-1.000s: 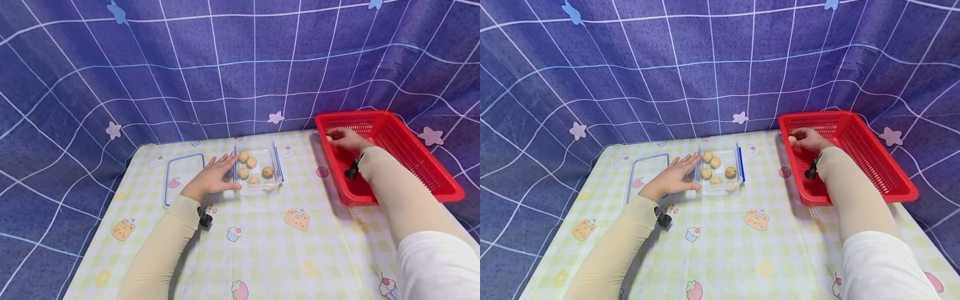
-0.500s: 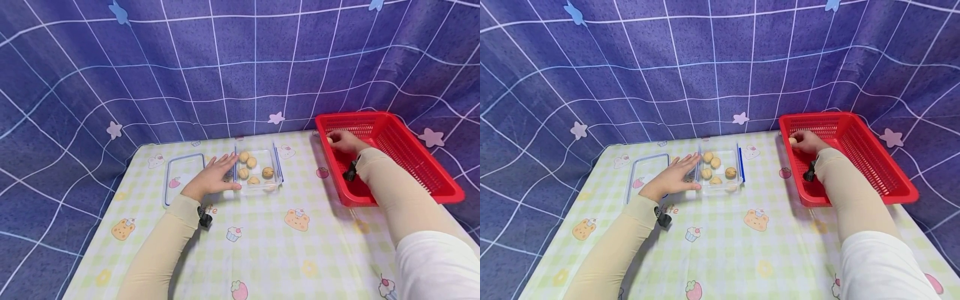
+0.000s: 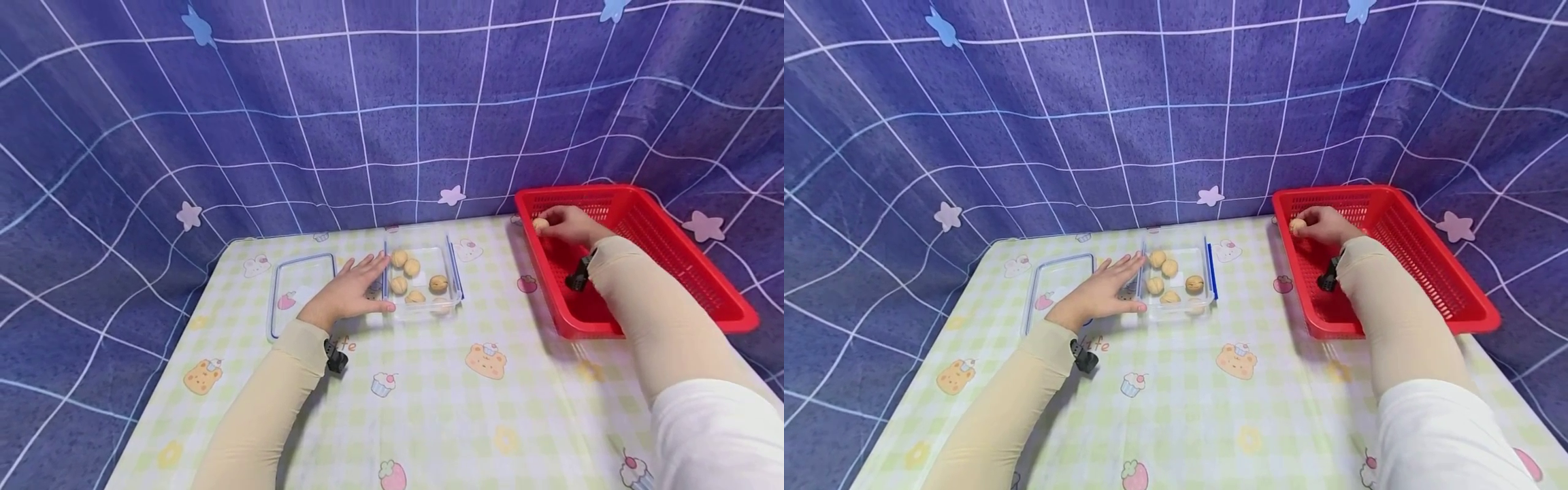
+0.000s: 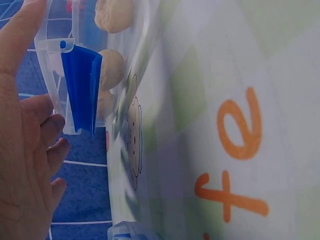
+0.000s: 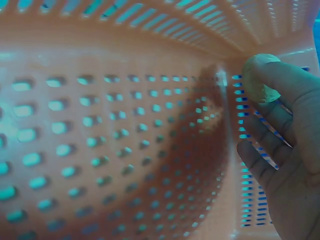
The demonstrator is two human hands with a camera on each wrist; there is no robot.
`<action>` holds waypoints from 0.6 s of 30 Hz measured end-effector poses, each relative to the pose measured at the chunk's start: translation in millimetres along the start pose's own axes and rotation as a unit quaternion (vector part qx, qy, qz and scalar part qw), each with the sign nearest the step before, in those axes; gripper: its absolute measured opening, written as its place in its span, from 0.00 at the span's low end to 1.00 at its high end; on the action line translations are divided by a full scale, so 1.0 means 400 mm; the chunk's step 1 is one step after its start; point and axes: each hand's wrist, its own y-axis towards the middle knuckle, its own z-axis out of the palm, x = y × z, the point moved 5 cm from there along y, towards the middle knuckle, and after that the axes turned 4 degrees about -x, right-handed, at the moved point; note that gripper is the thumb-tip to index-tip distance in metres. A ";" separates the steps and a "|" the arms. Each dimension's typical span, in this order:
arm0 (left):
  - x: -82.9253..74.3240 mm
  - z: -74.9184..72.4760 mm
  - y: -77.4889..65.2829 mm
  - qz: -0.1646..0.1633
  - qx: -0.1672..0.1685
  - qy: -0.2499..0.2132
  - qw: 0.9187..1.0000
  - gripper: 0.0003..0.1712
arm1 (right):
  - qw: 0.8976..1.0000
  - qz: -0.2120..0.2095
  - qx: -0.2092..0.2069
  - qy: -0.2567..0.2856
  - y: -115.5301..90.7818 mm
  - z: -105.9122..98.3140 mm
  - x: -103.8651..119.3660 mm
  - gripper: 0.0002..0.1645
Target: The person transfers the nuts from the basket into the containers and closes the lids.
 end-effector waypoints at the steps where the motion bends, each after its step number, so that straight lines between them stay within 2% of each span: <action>1: 0.000 0.001 0.000 0.001 -0.001 -0.001 1.000 0.65 | 1.000 0.002 -0.005 0.002 0.001 -0.006 0.000 0.25; 18: 0.002 0.003 0.003 0.001 0.003 0.010 1.000 0.65 | 0.998 -0.005 -0.065 -0.024 -0.001 -0.086 0.071 0.28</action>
